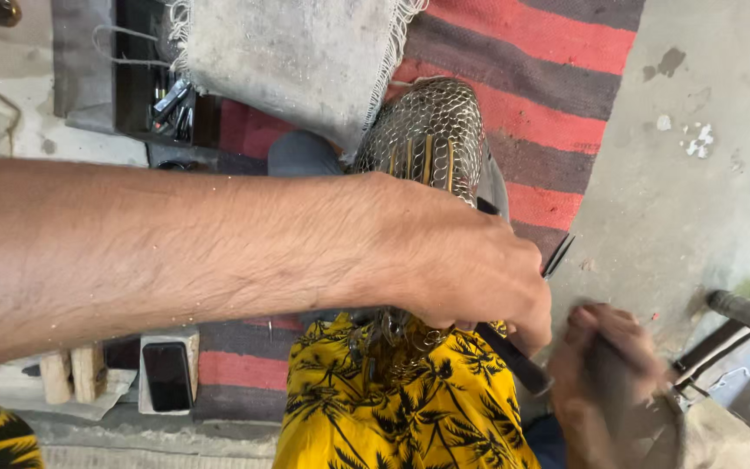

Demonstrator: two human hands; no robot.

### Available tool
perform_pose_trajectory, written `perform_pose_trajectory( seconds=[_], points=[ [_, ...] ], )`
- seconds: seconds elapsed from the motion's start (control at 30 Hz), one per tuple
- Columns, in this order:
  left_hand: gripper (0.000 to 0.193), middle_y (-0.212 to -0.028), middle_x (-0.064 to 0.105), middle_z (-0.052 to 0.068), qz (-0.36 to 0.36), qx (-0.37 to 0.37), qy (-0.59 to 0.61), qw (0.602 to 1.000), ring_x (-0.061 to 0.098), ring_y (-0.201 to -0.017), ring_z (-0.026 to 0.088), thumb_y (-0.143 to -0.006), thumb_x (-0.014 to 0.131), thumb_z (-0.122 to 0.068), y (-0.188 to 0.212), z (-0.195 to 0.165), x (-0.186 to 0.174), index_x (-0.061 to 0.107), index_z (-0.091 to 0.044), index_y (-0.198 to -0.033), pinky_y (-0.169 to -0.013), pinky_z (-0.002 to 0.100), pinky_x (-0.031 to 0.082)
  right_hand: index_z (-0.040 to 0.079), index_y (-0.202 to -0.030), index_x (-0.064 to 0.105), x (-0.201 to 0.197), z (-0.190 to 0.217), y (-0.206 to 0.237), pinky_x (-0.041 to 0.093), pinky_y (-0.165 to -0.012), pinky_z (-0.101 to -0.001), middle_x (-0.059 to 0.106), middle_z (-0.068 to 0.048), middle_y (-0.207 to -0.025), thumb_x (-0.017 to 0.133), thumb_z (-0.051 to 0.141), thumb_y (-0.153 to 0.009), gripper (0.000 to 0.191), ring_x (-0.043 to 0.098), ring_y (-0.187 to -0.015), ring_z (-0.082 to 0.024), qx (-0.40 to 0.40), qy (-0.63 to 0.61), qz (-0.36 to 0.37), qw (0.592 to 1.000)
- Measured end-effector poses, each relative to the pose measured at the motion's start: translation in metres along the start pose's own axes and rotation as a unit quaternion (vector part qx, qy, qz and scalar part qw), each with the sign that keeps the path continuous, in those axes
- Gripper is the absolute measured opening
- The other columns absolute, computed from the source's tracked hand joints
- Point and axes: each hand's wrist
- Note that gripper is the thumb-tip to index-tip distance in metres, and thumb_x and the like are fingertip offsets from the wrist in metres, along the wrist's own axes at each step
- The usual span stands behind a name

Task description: The person sits on the floor with a brass elephant figurine on their lap and hammers a chisel against its surface using a wooden mallet, repositioning the chisel to work different detailed areas of the figurine's body and head.

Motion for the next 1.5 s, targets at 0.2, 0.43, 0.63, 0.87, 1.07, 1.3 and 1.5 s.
perform_pose_trajectory(
  seconds=[0.2,0.43,0.63,0.87,1.07,1.3,1.5],
  points=[
    [0.049,-0.107,0.074,0.001,-0.007,0.026,-0.022,0.999,0.07,-0.102,0.028,-0.07,0.075,-0.004,0.001,0.002,0.007,0.07,-0.026,-0.114,-0.077,0.042,0.059,-0.002,-0.108,0.046,-0.019,0.009,0.007,0.056,-0.069,-0.0472,0.066,-0.023,-0.087,0.066,-0.009,-0.086,0.031,0.068,-0.073,-0.04,-0.013,0.146,0.013,0.989],
    [0.05,-0.11,0.079,-0.003,-0.103,0.01,0.084,0.991,0.078,-0.092,0.021,-0.08,0.069,0.0,0.017,-0.004,0.0,0.071,-0.026,-0.122,-0.072,0.038,0.063,0.01,-0.129,0.035,-0.005,-0.048,0.075,0.06,-0.083,-0.0415,0.06,-0.01,-0.1,0.07,-0.002,-0.11,0.042,0.068,-0.086,-0.026,0.071,-0.101,-0.182,0.976],
    [0.038,-0.104,0.08,0.004,-0.265,-0.183,0.23,0.918,0.077,-0.076,0.023,-0.095,0.063,-0.002,0.035,-0.032,0.014,0.064,-0.019,-0.129,-0.06,0.037,0.059,0.005,-0.125,0.05,0.032,-0.082,0.104,0.052,-0.104,-0.0377,0.063,-0.01,-0.114,0.078,0.0,-0.1,0.037,0.062,-0.108,-0.017,0.28,-0.111,-0.158,0.94],
    [0.042,-0.105,0.078,0.009,-0.362,-0.22,0.203,0.883,0.08,-0.087,0.023,-0.095,0.071,-0.007,0.035,-0.034,0.04,0.058,-0.015,-0.135,-0.075,0.036,0.065,0.002,-0.104,0.059,0.036,-0.088,0.031,0.063,-0.08,-0.0326,0.071,-0.01,-0.097,0.073,-0.004,-0.091,0.02,0.073,-0.089,-0.017,0.297,-0.258,0.059,0.918],
    [0.047,-0.115,0.077,0.01,-0.346,-0.163,0.157,0.911,0.077,-0.102,0.029,-0.096,0.068,-0.003,0.035,-0.037,0.038,0.059,-0.018,-0.14,-0.086,0.039,0.064,-0.001,-0.097,0.063,-0.025,-0.066,-0.038,0.056,-0.063,-0.0313,0.068,-0.011,-0.08,0.079,-0.001,-0.088,0.018,0.068,-0.067,-0.018,0.125,-0.001,0.171,0.977],
    [0.043,-0.117,0.076,0.007,-0.304,-0.21,0.162,0.915,0.078,-0.096,0.027,-0.096,0.066,-0.007,0.029,-0.042,0.037,0.061,-0.021,-0.136,-0.086,0.038,0.063,-0.002,-0.1,0.062,-0.045,-0.044,-0.067,0.054,-0.07,-0.027,0.068,-0.009,-0.084,0.08,0.007,-0.093,0.022,0.067,-0.074,-0.012,0.072,-0.033,0.164,0.983],
    [0.043,-0.119,0.076,0.009,-0.359,-0.17,0.122,0.91,0.077,-0.1,0.031,-0.098,0.068,-0.008,0.034,-0.049,0.046,0.062,-0.015,-0.139,-0.087,0.041,0.061,-0.002,-0.104,0.065,-0.053,-0.028,-0.088,0.055,-0.073,-0.028,0.071,-0.012,-0.088,0.081,0.004,-0.092,0.02,0.069,-0.079,-0.019,0.014,0.1,0.193,0.976]
  ],
)
Point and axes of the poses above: each hand's wrist, its own y-axis away from the middle knuckle, its own x-axis out of the palm, z = x × y
